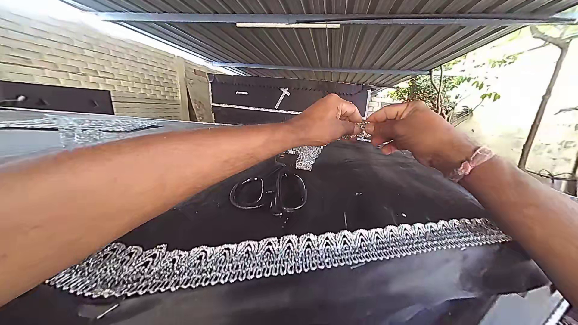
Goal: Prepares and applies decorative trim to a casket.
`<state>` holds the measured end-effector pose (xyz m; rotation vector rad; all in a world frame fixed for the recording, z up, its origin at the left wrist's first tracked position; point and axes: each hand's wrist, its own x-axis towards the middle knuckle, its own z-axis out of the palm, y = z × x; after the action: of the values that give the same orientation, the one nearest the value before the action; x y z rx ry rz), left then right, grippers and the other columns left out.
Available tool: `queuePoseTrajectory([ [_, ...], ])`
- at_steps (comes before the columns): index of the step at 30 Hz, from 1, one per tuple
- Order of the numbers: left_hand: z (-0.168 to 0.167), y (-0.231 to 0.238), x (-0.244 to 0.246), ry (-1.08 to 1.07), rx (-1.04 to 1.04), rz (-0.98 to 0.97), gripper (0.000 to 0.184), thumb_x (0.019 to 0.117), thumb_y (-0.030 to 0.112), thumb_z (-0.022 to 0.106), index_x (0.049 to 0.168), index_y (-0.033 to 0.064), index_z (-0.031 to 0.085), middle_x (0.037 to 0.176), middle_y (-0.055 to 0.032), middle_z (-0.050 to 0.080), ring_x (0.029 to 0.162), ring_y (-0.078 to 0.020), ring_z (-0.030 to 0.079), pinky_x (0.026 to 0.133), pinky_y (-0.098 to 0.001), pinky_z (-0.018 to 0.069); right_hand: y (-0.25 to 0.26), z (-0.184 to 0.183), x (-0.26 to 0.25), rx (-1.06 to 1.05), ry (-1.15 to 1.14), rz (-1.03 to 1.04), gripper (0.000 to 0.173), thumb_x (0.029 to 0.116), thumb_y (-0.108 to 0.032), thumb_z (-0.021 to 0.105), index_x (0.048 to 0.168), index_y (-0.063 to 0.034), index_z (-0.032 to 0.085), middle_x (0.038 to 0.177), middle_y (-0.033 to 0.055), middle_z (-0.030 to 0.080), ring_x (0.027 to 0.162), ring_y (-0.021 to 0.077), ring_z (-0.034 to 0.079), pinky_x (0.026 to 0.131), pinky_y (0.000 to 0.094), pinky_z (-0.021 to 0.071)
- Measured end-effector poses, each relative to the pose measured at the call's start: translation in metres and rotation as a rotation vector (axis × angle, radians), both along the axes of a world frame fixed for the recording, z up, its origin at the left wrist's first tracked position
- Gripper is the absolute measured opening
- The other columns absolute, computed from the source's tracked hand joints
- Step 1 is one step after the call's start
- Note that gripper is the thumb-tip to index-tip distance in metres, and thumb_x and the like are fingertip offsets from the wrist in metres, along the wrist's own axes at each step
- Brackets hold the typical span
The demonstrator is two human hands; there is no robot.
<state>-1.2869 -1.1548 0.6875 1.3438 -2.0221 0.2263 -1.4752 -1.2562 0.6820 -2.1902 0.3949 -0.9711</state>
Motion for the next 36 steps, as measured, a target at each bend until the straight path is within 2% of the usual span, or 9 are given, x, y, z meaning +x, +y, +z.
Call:
queuePoseTrajectory([
  [4,0.0,0.0,-0.002,-0.002,0.063,0.028,0.011,0.0993,0.011,0.067,0.096,0.0026,0.073,0.081,-0.0031,0.073,0.071,-0.0071,0.069,0.067,-0.0232,0.0577,-0.002,-0.002,0.005,-0.069,-0.019,-0.013,0.006,0.0956,-0.009,0.071,0.097,-0.0053,0.076,0.077,0.0049,0.072,0.061,0.0113,0.066,0.053,0.025,0.056],
  [7,0.0,0.004,-0.004,0.077,0.201,0.006,0.012,0.0999,0.009,0.065,0.106,-0.0011,0.066,0.083,-0.0074,0.072,0.071,-0.0108,0.07,0.069,-0.026,0.0594,-0.002,-0.003,0.005,-0.126,-0.065,-0.014,0.004,0.0929,-0.003,0.072,0.094,-0.0036,0.076,0.075,0.0058,0.072,0.058,0.0117,0.065,0.052,0.0256,0.0545],
  [12,0.013,0.031,0.004,0.127,0.522,0.07,0.049,0.0956,0.005,0.068,0.14,0.0042,0.049,0.075,-0.0093,0.062,0.058,-0.0113,0.059,0.058,-0.0244,0.0526,-0.009,-0.007,0.008,-0.009,-0.051,-0.045,0.012,0.0924,0.001,0.072,0.104,-0.001,0.073,0.075,0.0073,0.071,0.055,0.0111,0.063,0.051,0.0239,0.0533],
  [15,0.05,0.071,0.033,-0.004,0.605,0.176,0.04,0.0956,0.005,0.066,0.135,0.0073,0.059,0.074,-0.0098,0.062,0.053,-0.0131,0.056,0.051,-0.0257,0.0505,-0.019,-0.007,0.009,0.118,-0.023,-0.145,0.019,0.0942,-0.004,0.071,0.112,-0.0007,0.067,0.073,0.006,0.067,0.054,0.0095,0.06,0.05,0.0226,0.0516],
  [19,0.092,0.135,0.091,-0.064,0.393,0.484,0.021,0.0976,0.009,0.066,0.118,0.006,0.068,0.065,-0.0072,0.057,0.046,-0.0109,0.047,0.042,-0.0231,0.0387,-0.037,-0.006,0.009,0.269,0.046,-0.207,0.017,0.0974,-0.006,0.066,0.112,0.001,0.062,0.073,0.0054,0.063,0.053,0.0087,0.058,0.049,0.0216,0.0497],
  [24,0.095,0.182,0.175,0.085,0.36,0.742,0.015,0.0957,0.017,0.07,0.106,0.0074,0.076,0.058,-0.0062,0.056,0.04,-0.0076,0.039,0.037,-0.0198,0.0286,-0.047,-0.009,0.022,0.223,0.198,-0.32,0.012,0.0984,-0.007,0.065,0.108,0.0012,0.064,0.071,0.0051,0.062,0.051,0.0083,0.057,0.048,0.0212,0.0485],
  [29,0.074,0.168,0.226,-0.172,0.378,0.942,0.021,0.0916,0.024,0.077,0.08,0.007,0.076,0.057,-0.0066,0.059,0.045,-0.0145,0.048,0.047,-0.0337,0.0419,-0.065,-0.008,0.035,0.303,0.338,-0.339,0.013,0.1011,-0.008,0.062,0.11,-0.0009,0.057,0.072,0.0042,0.058,0.052,0.0081,0.056,0.048,0.0209,0.0487],
  [33,0.047,0.144,0.245,-0.231,0.52,0.973,0.022,0.0963,0.021,0.072,0.083,0.0041,0.076,0.067,-0.0091,0.066,0.058,-0.0196,0.06,0.061,-0.0404,0.0519,-0.076,-0.012,0.044,0.251,0.425,-0.363,0.01,0.1,-0.01,0.062,0.103,-0.0003,0.062,0.067,0.0031,0.057,0.047,0.0056,0.05,0.044,0.0184,0.0417],
  [36,0.028,0.126,0.253,-0.243,0.654,1.044,0.028,0.0982,0.018,0.07,0.075,0.0028,0.071,0.063,-0.0089,0.06,0.056,-0.0187,0.055,0.059,-0.04,0.0475,-0.083,-0.014,0.041,0.245,0.428,-0.408,0.011,0.0981,-0.012,0.065,0.1,-0.0009,0.065,0.067,0.0024,0.058,0.046,0.0048,0.049,0.043,0.0181,0.0404],
])
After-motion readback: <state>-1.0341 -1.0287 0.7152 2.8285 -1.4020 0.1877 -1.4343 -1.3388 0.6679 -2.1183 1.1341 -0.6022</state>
